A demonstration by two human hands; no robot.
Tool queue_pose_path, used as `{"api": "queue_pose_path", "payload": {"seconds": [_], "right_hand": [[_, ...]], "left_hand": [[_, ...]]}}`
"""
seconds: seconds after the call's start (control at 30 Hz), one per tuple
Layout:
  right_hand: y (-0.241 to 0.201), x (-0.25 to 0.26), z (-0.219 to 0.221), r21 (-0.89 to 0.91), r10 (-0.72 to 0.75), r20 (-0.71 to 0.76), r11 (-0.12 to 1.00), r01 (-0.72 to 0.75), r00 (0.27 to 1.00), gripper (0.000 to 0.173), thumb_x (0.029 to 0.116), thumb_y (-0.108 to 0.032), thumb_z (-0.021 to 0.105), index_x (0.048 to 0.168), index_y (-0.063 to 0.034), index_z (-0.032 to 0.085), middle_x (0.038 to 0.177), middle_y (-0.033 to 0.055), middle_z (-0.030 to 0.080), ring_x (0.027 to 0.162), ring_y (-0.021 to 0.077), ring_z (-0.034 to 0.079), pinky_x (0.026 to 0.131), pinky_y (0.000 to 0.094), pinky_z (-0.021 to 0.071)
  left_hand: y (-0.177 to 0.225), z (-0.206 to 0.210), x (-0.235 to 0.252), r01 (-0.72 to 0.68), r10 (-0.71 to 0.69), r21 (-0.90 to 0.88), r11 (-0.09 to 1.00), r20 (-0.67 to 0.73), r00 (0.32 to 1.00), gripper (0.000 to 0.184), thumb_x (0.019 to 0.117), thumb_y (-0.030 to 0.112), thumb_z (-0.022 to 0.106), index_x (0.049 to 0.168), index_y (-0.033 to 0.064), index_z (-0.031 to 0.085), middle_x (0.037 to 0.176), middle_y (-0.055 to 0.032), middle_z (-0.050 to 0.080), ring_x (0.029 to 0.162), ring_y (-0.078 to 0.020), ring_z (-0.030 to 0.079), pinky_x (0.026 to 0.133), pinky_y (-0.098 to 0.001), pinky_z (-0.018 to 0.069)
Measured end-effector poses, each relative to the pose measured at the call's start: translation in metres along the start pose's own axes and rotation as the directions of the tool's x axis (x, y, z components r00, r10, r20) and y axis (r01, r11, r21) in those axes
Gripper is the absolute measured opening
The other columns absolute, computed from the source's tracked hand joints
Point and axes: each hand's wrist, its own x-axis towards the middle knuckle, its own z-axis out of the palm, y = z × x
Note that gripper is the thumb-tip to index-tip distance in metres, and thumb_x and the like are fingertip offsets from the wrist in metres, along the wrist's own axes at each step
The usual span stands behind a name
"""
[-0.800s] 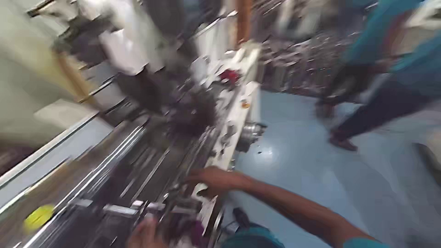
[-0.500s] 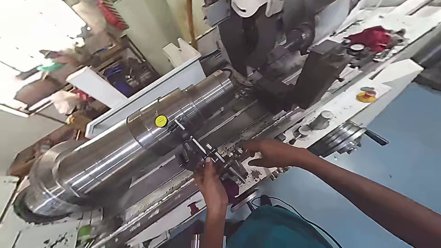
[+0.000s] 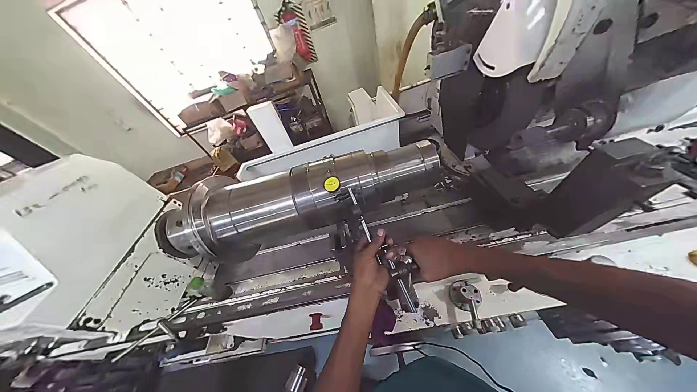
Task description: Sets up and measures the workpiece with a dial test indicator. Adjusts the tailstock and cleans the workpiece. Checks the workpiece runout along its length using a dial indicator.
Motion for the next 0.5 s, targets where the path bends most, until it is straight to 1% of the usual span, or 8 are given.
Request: {"api": "queue_pose_path", "payload": {"seconds": [0.07,0.13,0.27,0.33,0.37,0.4,0.43,0.5], "right_hand": [[-0.013,-0.010,0.000,-0.077,0.107,-0.013,0.991,-0.108,0.994,0.036,0.0912,-0.030,0.071,0.106,0.0037,0.067,0.104,0.0256,0.067,0.105,0.0456,0.065,0.087,0.0633,0.0502],[-0.024,-0.018,0.007,-0.060,0.188,-0.071,0.979,-0.193,0.980,0.036,0.0943,-0.024,0.067,0.115,0.0054,0.064,0.114,0.0292,0.066,0.111,0.0497,0.063,0.090,0.0655,0.0488],[-0.028,-0.023,0.018,0.034,0.248,-0.187,0.969,-0.246,0.950,0.037,0.0958,-0.019,0.065,0.126,0.0011,0.061,0.118,0.0279,0.065,0.110,0.0490,0.064,0.088,0.0658,0.0500],[-0.014,-0.025,0.021,0.223,0.178,-0.210,0.966,-0.130,0.961,0.035,0.0934,-0.021,0.069,0.123,-0.0028,0.063,0.108,0.0226,0.068,0.101,0.0419,0.066,0.086,0.0618,0.0516],[-0.002,-0.026,0.023,0.365,0.111,-0.209,0.931,-0.028,0.972,0.035,0.0922,-0.020,0.072,0.123,-0.0040,0.066,0.103,0.0184,0.069,0.093,0.0348,0.067,0.083,0.0563,0.0537],[0.010,-0.028,0.024,0.515,0.041,-0.194,0.854,0.066,0.980,0.033,0.0935,-0.017,0.071,0.124,-0.0049,0.066,0.098,0.0133,0.070,0.083,0.0253,0.067,0.077,0.0467,0.0564],[0.021,-0.031,0.024,0.664,-0.011,-0.162,0.739,0.117,0.987,0.027,0.0987,-0.015,0.066,0.124,-0.0048,0.066,0.092,0.0085,0.070,0.073,0.0162,0.067,0.069,0.0354,0.0588],[0.032,-0.036,0.025,0.877,-0.009,-0.096,0.471,0.089,0.995,0.024,0.1079,-0.017,0.052,0.119,-0.0019,0.067,0.090,0.0060,0.072,0.070,0.0106,0.068,0.066,0.0265,0.0594]], "left_hand": [[-0.003,0.001,0.000,-0.039,0.039,0.004,0.999,0.012,0.999,0.008,0.1054,0.006,0.049,0.105,0.0035,0.056,0.073,-0.0070,0.060,0.050,-0.0123,0.053,0.047,-0.0255,0.0500],[-0.005,0.000,-0.002,-0.075,0.075,0.017,0.997,0.024,0.997,0.009,0.1052,0.004,0.048,0.106,0.0026,0.057,0.073,-0.0067,0.059,0.050,-0.0117,0.053,0.047,-0.0250,0.0499],[-0.006,-0.005,-0.002,-0.134,0.130,0.059,0.989,0.076,0.989,0.011,0.1032,0.003,0.049,0.105,0.0019,0.060,0.076,-0.0074,0.062,0.055,-0.0130,0.057,0.052,-0.0261,0.0524],[-0.005,-0.008,-0.001,-0.124,0.118,0.091,0.988,0.067,0.991,0.011,0.1024,0.002,0.051,0.108,0.0023,0.061,0.079,-0.0081,0.064,0.059,-0.0146,0.062,0.055,-0.0279,0.0562],[-0.005,-0.009,-0.001,-0.118,0.111,0.106,0.987,0.064,0.992,0.012,0.1024,0.002,0.052,0.109,0.0034,0.062,0.081,-0.0078,0.065,0.060,-0.0151,0.063,0.056,-0.0286,0.0571],[-0.005,-0.011,-0.001,-0.110,0.103,0.120,0.987,0.069,0.992,0.013,0.1025,0.003,0.052,0.110,0.0052,0.062,0.082,-0.0069,0.065,0.062,-0.0149,0.063,0.057,-0.0287,0.0572],[-0.005,-0.013,-0.001,-0.106,0.095,0.142,0.984,0.083,0.992,0.013,0.1028,0.006,0.053,0.111,0.0078,0.062,0.083,-0.0056,0.065,0.063,-0.0140,0.063,0.058,-0.0283,0.0568],[-0.007,-0.015,-0.004,-0.112,0.091,0.198,0.974,0.108,0.990,0.011,0.1030,0.011,0.056,0.111,0.0126,0.064,0.086,-0.0025,0.065,0.065,-0.0114,0.062,0.059,-0.0266,0.0569]]}}
